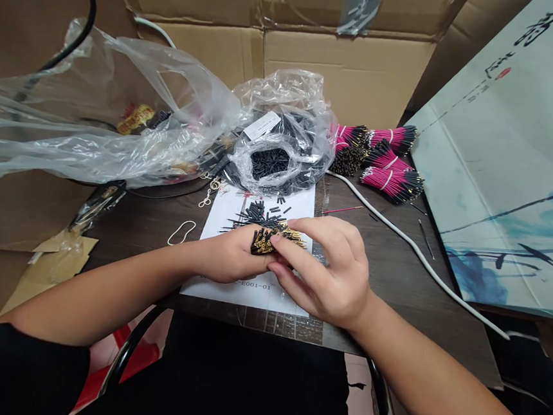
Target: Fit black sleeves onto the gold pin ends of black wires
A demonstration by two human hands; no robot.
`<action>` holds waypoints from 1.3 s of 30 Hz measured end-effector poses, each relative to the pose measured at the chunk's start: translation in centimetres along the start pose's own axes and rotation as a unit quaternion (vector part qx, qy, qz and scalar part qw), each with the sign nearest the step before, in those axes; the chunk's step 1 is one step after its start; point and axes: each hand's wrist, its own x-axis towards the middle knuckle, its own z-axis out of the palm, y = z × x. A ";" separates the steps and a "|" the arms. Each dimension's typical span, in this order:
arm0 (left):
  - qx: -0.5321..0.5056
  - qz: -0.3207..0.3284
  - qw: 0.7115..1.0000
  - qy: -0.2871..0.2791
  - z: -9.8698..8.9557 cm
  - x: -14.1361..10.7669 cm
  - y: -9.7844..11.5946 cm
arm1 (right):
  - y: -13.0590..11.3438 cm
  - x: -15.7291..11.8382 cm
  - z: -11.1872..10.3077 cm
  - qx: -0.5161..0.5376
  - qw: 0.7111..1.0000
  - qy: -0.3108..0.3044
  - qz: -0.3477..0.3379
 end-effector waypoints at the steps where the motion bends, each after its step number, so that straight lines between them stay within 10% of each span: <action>1: 0.012 -0.001 1.000 0.011 0.0 0.0 0.0 | 0.0 0.0 0.1 0.007 1.000 0.000 0.002; 22: 0.403 0.013 0.904 0.141 -0.1 -0.7 -1.0 | -0.2 0.3 0.2 0.066 0.996 -0.064 0.018; 39: 0.015 0.022 0.989 0.142 1.8 -0.2 0.3 | -1.2 -1.0 3.3 -0.012 0.995 0.062 -0.076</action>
